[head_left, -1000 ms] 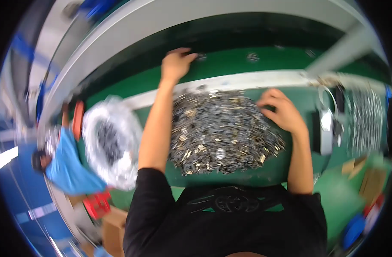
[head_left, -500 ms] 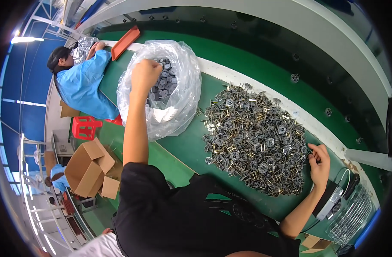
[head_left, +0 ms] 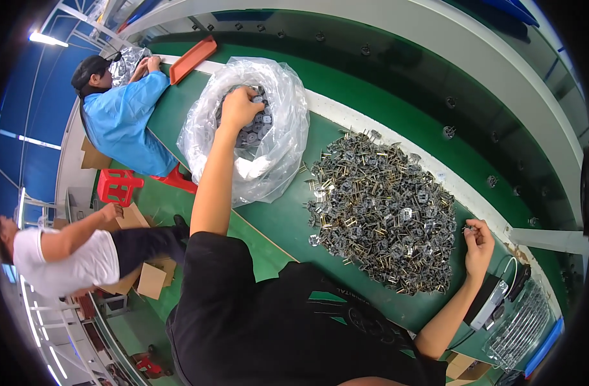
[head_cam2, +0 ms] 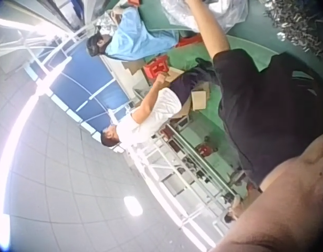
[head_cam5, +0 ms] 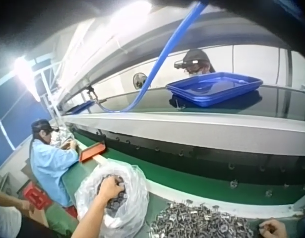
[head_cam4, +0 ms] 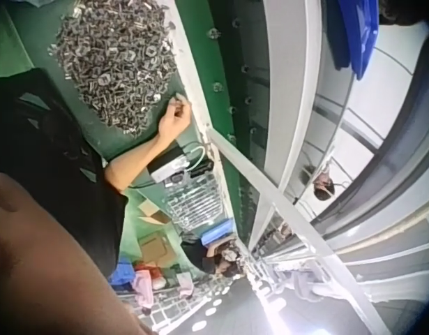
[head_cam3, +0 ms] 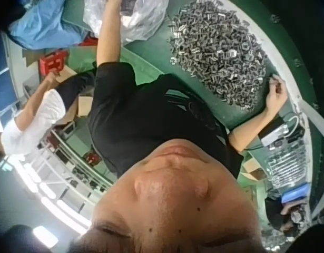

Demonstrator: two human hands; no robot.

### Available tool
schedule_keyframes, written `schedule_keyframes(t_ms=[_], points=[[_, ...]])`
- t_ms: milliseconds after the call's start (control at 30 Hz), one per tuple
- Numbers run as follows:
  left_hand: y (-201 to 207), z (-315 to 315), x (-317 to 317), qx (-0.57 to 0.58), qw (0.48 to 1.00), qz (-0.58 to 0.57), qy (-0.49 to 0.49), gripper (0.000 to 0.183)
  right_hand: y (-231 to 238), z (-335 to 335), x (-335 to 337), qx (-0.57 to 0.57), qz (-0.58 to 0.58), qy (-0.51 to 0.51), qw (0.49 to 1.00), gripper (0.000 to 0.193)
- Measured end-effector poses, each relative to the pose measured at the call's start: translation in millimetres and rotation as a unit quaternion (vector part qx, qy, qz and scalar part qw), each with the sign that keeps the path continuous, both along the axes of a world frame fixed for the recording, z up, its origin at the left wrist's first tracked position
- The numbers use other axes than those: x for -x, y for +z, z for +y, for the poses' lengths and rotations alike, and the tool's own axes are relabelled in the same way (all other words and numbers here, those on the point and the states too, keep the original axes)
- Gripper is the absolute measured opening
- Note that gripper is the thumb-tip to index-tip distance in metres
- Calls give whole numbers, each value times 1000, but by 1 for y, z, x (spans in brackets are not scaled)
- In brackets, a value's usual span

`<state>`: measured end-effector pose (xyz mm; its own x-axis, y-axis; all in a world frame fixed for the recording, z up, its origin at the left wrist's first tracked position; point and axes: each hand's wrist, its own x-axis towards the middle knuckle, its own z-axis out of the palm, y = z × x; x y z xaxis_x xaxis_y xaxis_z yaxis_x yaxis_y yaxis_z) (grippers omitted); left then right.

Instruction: The person inserts small metal pins into grey plastic electrical housing units by hand, securing each pin into place.

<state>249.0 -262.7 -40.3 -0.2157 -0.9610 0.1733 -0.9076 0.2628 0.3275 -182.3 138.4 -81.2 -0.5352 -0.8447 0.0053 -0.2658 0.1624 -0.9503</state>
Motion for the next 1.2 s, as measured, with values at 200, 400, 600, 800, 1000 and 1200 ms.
schedule_keyframes(t_ms=[200, 400, 600, 800, 1000, 1200], points=[[53, 79, 12, 61, 978, 196, 39, 29, -12, 5, 8, 11, -36, -44, 998, 12], [65, 136, 67, -121, 846, 508, -105, 15, 22, -8, -13, 136, -24, -26, 990, 13], [72, 167, 131, -421, 613, 600, -294, 23, 99, -46, -68, 215, -186, 169, 944, 20], [55, 209, 193, -648, 409, 561, -314, 21, 110, -54, -82, 264, -114, 156, 945, 23], [47, 222, 208, -711, 392, 518, -268, 20, 110, -37, -73, 260, 16, 34, 965, 18], [46, 226, 207, -726, 424, 472, -266, 22, 119, -31, -70, 189, 72, 88, 975, 18]])
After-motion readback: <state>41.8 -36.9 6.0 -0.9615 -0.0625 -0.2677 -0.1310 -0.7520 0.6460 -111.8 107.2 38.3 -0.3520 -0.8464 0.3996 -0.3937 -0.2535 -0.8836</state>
